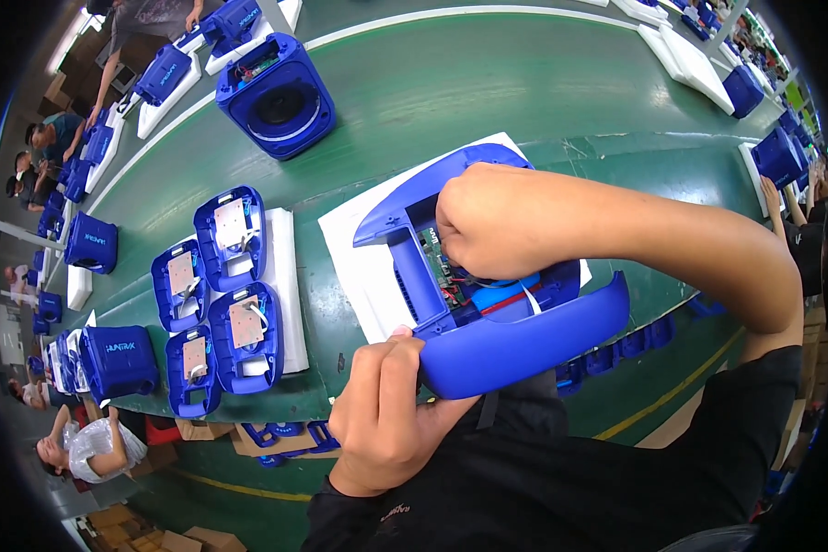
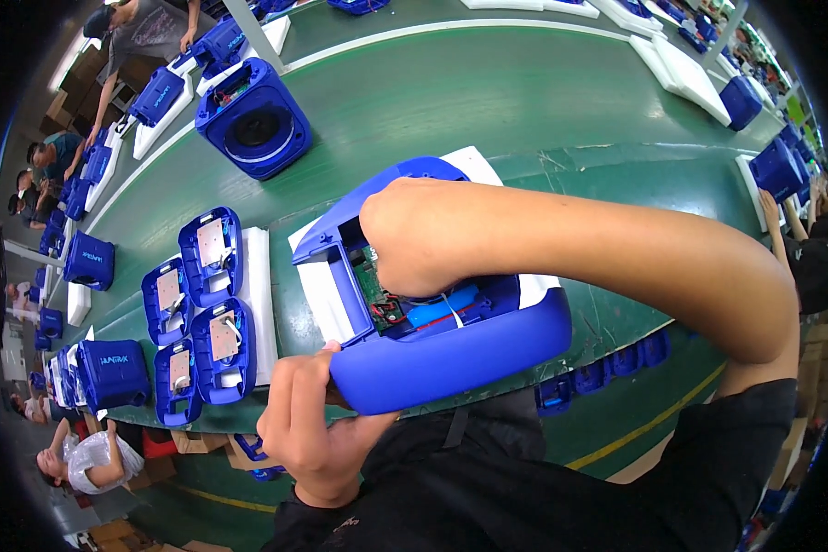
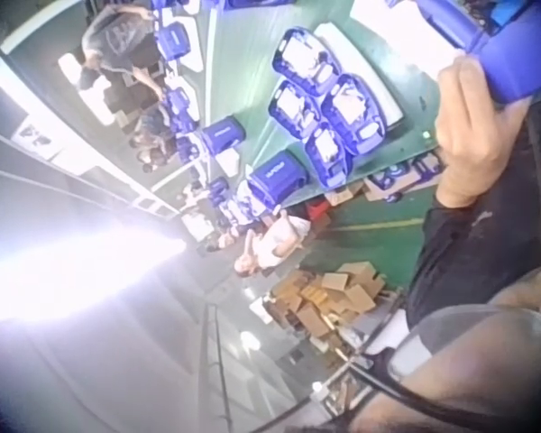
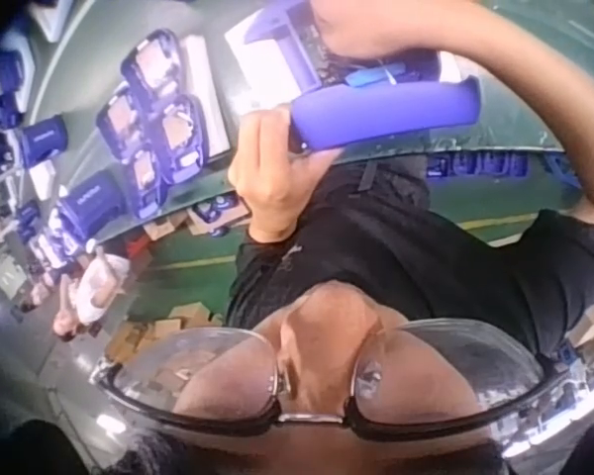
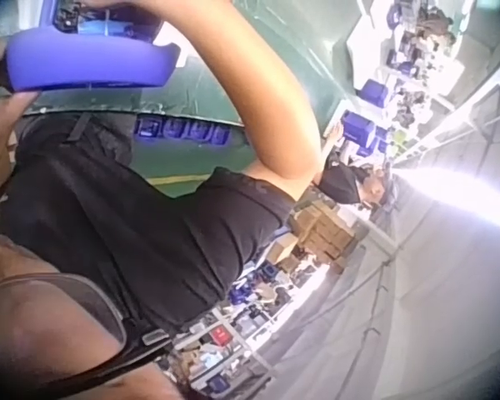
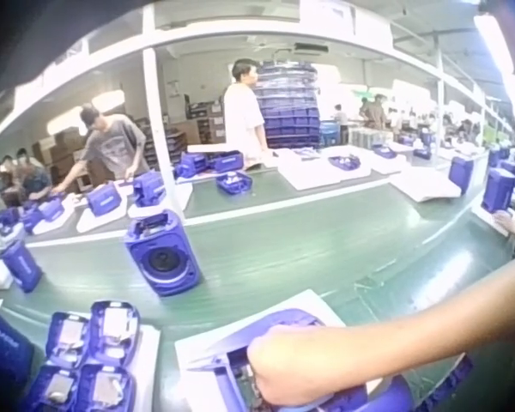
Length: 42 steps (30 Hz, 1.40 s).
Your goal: The person assembles blue electronic devices by hand, connecting internal wiring and rechargeable batteries, then snapping together the plastic casing.
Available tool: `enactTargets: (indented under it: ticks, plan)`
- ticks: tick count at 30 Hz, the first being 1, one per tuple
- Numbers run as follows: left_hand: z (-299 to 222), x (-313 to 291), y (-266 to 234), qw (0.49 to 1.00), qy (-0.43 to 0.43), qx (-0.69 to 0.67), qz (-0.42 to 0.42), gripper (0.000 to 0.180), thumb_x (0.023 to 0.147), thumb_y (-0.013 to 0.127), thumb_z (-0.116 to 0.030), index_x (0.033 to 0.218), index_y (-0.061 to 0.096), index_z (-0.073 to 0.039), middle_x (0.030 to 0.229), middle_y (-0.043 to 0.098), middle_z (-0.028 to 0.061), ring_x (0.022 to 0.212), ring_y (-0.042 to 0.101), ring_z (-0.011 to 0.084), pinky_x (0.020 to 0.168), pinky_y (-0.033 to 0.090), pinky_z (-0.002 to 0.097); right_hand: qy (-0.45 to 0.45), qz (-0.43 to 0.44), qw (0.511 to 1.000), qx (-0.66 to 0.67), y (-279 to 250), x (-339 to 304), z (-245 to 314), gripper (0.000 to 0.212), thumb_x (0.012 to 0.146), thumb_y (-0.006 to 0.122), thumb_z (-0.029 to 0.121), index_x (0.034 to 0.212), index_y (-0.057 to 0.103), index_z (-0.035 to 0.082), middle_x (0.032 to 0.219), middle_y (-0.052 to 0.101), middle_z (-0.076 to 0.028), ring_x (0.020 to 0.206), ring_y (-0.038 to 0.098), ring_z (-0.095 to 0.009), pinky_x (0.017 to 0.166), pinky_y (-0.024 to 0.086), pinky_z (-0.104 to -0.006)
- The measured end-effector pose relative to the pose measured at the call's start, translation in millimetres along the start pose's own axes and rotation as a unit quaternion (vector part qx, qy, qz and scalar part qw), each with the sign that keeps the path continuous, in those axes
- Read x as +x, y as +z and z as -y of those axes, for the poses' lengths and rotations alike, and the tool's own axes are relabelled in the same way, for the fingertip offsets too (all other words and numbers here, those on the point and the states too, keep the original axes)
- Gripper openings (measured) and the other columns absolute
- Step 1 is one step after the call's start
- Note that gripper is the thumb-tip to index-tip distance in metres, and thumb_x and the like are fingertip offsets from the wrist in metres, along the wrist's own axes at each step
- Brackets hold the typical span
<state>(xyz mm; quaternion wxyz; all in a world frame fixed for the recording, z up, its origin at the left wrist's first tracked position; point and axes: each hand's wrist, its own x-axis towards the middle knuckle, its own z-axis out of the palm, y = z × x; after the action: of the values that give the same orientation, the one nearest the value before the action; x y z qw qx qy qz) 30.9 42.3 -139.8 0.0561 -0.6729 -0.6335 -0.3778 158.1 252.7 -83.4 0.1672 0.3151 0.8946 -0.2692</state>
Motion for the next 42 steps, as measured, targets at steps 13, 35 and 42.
enactTargets:
  ticks: [13,35,42]
  plan:
    - [-2.6,1.2,-6.6,0.999,-0.015,-0.006,0.040,0.047,0.079,0.102,-0.025,0.101,0.071,0.004,0.088,0.070,0.0149,0.075,0.076,0.0279,0.065,0.065,0.0342,-0.005,0.004,0.999,-0.036,-1.6,-1.1,9.0,0.027,0.085,0.068,0.009,0.097,0.082,-0.011,0.096,0.078,-0.034,0.095,0.081,-0.046,0.087,0.066,-0.0510]
    - [-0.4,2.5,-6.2,1.000,0.001,-0.016,0.021,0.053,0.077,0.103,-0.028,0.106,0.073,0.005,0.087,0.069,0.0120,0.069,0.073,0.0227,0.059,0.059,0.0314,-0.006,-0.005,1.000,-0.003,2.7,-1.6,5.0,0.028,0.095,0.058,0.012,0.085,0.077,-0.007,0.087,0.074,-0.033,0.087,0.075,-0.051,0.086,0.061,-0.0573]
    - [-1.2,3.4,-8.6,0.998,-0.012,-0.020,0.052,0.049,0.080,0.101,-0.026,0.103,0.071,0.004,0.091,0.070,0.0154,0.081,0.079,0.0302,0.067,0.066,0.0350,-0.038,-0.028,0.998,-0.039,4.0,-3.3,6.0,0.023,0.091,0.064,0.010,0.087,0.079,-0.008,0.090,0.076,-0.033,0.089,0.077,-0.049,0.086,0.063,-0.0544]
